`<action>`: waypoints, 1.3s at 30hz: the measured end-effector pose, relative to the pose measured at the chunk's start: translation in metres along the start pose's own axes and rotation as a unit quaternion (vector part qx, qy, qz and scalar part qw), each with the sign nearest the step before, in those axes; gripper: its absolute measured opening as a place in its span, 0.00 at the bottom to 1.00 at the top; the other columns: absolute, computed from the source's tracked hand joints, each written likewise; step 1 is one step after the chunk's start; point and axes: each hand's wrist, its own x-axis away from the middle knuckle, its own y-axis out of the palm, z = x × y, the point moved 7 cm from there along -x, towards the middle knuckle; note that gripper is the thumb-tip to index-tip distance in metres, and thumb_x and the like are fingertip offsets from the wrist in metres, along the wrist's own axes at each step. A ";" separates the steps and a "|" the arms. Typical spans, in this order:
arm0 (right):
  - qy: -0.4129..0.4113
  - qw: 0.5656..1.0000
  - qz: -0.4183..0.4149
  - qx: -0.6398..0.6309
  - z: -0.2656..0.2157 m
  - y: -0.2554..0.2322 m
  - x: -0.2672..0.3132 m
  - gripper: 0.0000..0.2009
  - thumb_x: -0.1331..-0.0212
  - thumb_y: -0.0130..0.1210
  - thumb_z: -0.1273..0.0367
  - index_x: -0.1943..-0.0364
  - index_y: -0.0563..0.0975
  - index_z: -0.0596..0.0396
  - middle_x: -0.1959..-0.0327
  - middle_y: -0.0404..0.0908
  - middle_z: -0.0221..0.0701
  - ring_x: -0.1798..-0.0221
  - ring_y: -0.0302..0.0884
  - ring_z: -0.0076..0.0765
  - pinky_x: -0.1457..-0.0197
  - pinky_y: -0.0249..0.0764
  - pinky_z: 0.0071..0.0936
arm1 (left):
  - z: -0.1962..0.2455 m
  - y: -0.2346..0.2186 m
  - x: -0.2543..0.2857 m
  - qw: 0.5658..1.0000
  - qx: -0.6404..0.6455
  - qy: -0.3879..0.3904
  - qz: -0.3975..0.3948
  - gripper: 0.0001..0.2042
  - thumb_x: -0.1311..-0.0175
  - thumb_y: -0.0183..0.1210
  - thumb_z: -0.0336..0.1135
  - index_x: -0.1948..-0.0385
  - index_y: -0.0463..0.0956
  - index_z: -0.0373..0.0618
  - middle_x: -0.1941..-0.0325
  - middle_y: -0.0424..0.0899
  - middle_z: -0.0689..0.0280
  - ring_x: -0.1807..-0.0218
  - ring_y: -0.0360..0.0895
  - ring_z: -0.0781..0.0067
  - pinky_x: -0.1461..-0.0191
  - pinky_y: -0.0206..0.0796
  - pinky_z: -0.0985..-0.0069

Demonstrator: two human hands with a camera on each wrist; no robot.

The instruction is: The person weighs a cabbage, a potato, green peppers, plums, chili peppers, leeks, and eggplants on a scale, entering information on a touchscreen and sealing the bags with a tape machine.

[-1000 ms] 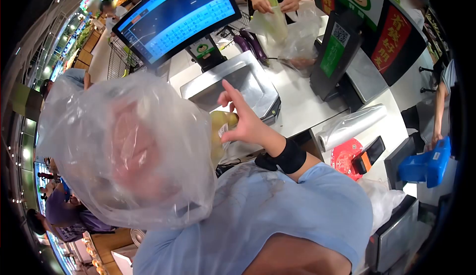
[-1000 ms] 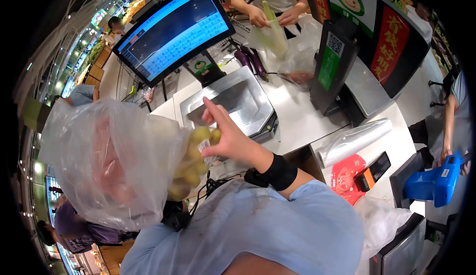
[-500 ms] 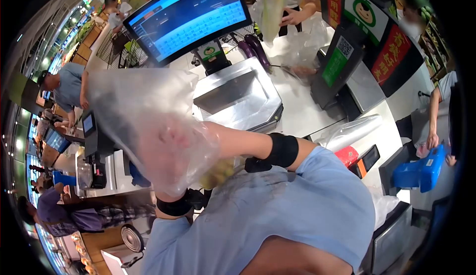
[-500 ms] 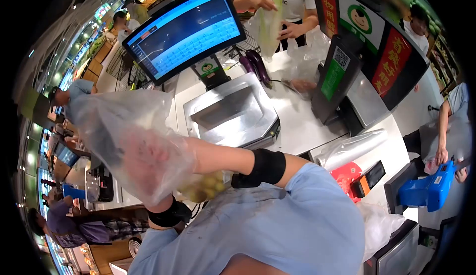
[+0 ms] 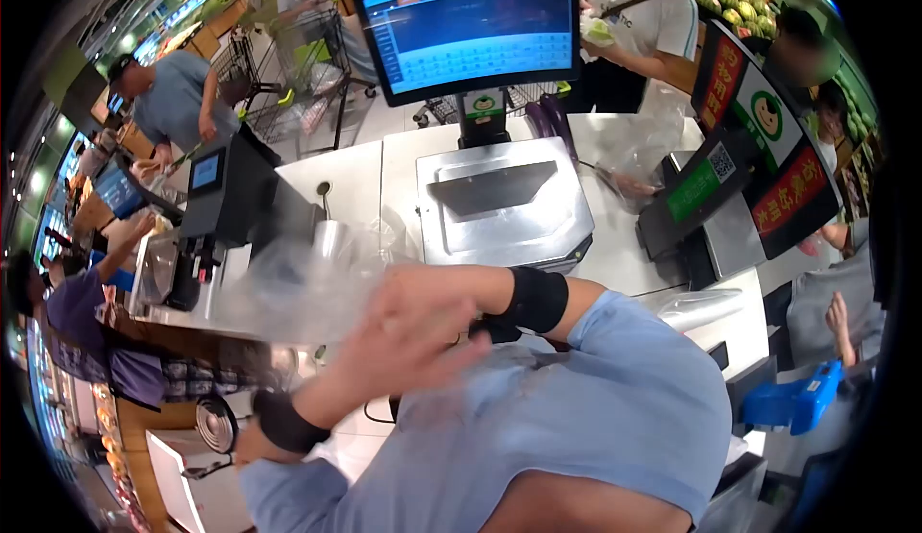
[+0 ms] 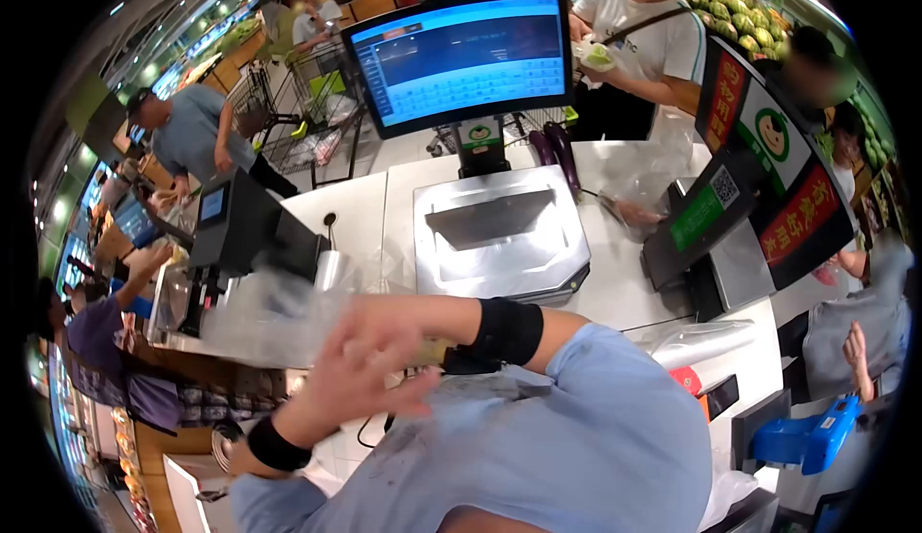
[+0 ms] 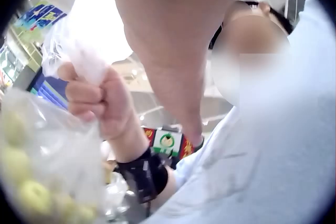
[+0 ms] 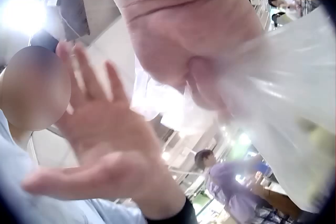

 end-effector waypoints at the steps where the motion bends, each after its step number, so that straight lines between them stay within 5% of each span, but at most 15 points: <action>1: -0.001 1.000 -0.012 -0.001 0.000 0.004 -0.003 0.10 0.39 0.51 0.69 0.58 0.77 0.58 0.63 0.78 0.32 0.64 0.77 0.27 0.62 0.75 0.25 | -0.011 -0.007 0.001 1.000 -0.003 -0.011 0.002 0.40 0.54 0.70 0.45 0.35 0.61 0.58 0.36 0.67 0.55 0.41 0.68 0.56 0.39 0.60 0.63; 3: 0.033 0.990 -0.017 -0.134 -0.005 0.003 -0.005 0.10 0.39 0.51 0.68 0.58 0.77 0.59 0.64 0.79 0.32 0.63 0.77 0.27 0.61 0.75 0.25 | -0.042 0.007 0.013 0.963 -0.047 -0.064 -0.259 0.40 0.60 0.68 0.57 0.37 0.64 0.70 0.34 0.66 0.56 0.55 0.76 0.60 0.53 0.72 0.69; 4: 0.045 0.978 -0.021 -0.201 -0.010 0.004 -0.008 0.10 0.39 0.52 0.68 0.58 0.77 0.59 0.64 0.79 0.33 0.62 0.77 0.28 0.61 0.75 0.25 | -0.046 0.002 0.021 0.951 -0.046 -0.096 -0.289 0.40 0.58 0.67 0.48 0.35 0.62 0.65 0.43 0.72 0.55 0.68 0.78 0.65 0.71 0.71 0.74; 7: 0.113 0.916 -0.027 -0.383 -0.011 0.024 -0.035 0.13 0.39 0.52 0.67 0.55 0.76 0.61 0.61 0.78 0.34 0.60 0.76 0.28 0.58 0.74 0.25 | -0.055 -0.015 0.060 0.923 -0.016 -0.225 -0.310 0.37 0.51 0.63 0.41 0.34 0.60 0.55 0.56 0.77 0.54 0.79 0.75 0.69 0.82 0.64 0.75; 9: 0.124 0.918 -0.136 -0.351 -0.016 0.027 -0.052 0.19 0.41 0.53 0.65 0.48 0.70 0.59 0.61 0.76 0.30 0.61 0.74 0.24 0.57 0.73 0.23 | -0.069 -0.026 0.087 0.893 -0.013 -0.328 -0.308 0.31 0.46 0.56 0.34 0.36 0.60 0.43 0.82 0.77 0.61 0.82 0.77 0.70 0.81 0.66 0.72; 10: 0.138 0.930 -0.072 -0.333 -0.017 0.020 -0.058 0.21 0.44 0.55 0.66 0.48 0.69 0.61 0.61 0.77 0.30 0.62 0.74 0.24 0.57 0.73 0.24 | -0.077 -0.030 0.099 0.870 -0.047 -0.349 -0.345 0.26 0.46 0.56 0.34 0.42 0.68 0.43 0.82 0.78 0.61 0.80 0.79 0.68 0.80 0.67 0.71; 11: 0.131 0.927 -0.099 -0.338 -0.020 0.023 -0.069 0.21 0.44 0.55 0.66 0.48 0.69 0.61 0.61 0.77 0.30 0.62 0.74 0.24 0.57 0.73 0.24 | -0.087 -0.036 0.109 0.848 -0.075 -0.362 -0.380 0.21 0.47 0.57 0.33 0.49 0.75 0.42 0.83 0.79 0.61 0.77 0.81 0.65 0.78 0.69 0.70; 13: 0.131 0.978 -0.046 -0.156 -0.012 0.013 -0.091 0.22 0.44 0.55 0.64 0.48 0.69 0.63 0.62 0.78 0.30 0.64 0.75 0.23 0.58 0.73 0.23 | -0.106 -0.051 0.128 0.806 -0.022 -0.348 -0.478 0.10 0.49 0.58 0.33 0.67 0.82 0.41 0.79 0.82 0.61 0.71 0.83 0.61 0.73 0.71 0.66; 18: 0.072 0.968 0.016 -0.241 0.003 0.027 -0.156 0.12 0.38 0.52 0.64 0.64 0.78 0.61 0.72 0.78 0.25 0.67 0.73 0.19 0.62 0.69 0.20 | -0.170 -0.070 0.195 0.655 0.222 -0.488 -0.533 0.19 0.48 0.63 0.51 0.77 0.82 0.41 0.78 0.82 0.61 0.74 0.77 0.62 0.68 0.67 0.69; 19: 0.070 0.968 0.014 -0.242 0.010 0.035 -0.170 0.12 0.38 0.52 0.64 0.64 0.78 0.61 0.72 0.78 0.25 0.67 0.73 0.19 0.62 0.69 0.20 | -0.186 -0.064 0.213 0.656 0.230 -0.481 -0.535 0.22 0.46 0.60 0.56 0.78 0.81 0.41 0.78 0.81 0.61 0.74 0.76 0.63 0.67 0.67 0.69; 21: 0.049 0.954 0.162 -0.248 0.030 0.026 -0.193 0.13 0.37 0.52 0.62 0.64 0.76 0.61 0.73 0.77 0.24 0.68 0.72 0.18 0.64 0.68 0.22 | -0.215 -0.062 0.233 0.658 0.199 -0.493 -0.533 0.27 0.40 0.55 0.60 0.79 0.78 0.38 0.81 0.77 0.62 0.77 0.71 0.67 0.68 0.63 0.68; 23: 0.058 0.959 0.209 -0.183 0.053 0.032 -0.217 0.13 0.36 0.51 0.62 0.65 0.75 0.60 0.74 0.79 0.32 0.70 0.76 0.29 0.64 0.69 0.26 | -0.239 -0.061 0.248 0.660 0.189 -0.507 -0.521 0.29 0.39 0.52 0.62 0.82 0.75 0.39 0.82 0.75 0.63 0.77 0.69 0.67 0.67 0.61 0.68; 26: 0.060 0.930 0.352 -0.084 0.073 0.027 -0.245 0.13 0.35 0.47 0.62 0.67 0.75 0.58 0.71 0.76 0.50 0.64 0.73 0.58 0.59 0.70 0.37 | -0.270 -0.055 0.272 0.668 0.147 -0.513 -0.519 0.28 0.38 0.51 0.61 0.75 0.81 0.40 0.75 0.80 0.60 0.70 0.75 0.64 0.61 0.65 0.67; 30: 0.061 0.912 0.403 0.048 0.097 0.029 -0.282 0.13 0.35 0.45 0.62 0.70 0.73 0.56 0.72 0.77 0.46 0.61 0.73 0.58 0.46 0.64 0.49 | -0.301 -0.050 0.296 0.665 0.093 -0.530 -0.518 0.27 0.38 0.52 0.58 0.68 0.82 0.37 0.68 0.83 0.54 0.62 0.79 0.56 0.56 0.67 0.64; 39: 0.163 0.883 0.429 0.103 0.136 0.049 -0.319 0.12 0.35 0.44 0.63 0.67 0.74 0.56 0.69 0.79 0.47 0.58 0.75 0.55 0.42 0.62 0.48 | -0.332 -0.032 0.335 0.693 0.080 -0.540 -0.471 0.25 0.41 0.55 0.55 0.72 0.81 0.34 0.73 0.81 0.53 0.67 0.78 0.53 0.58 0.67 0.62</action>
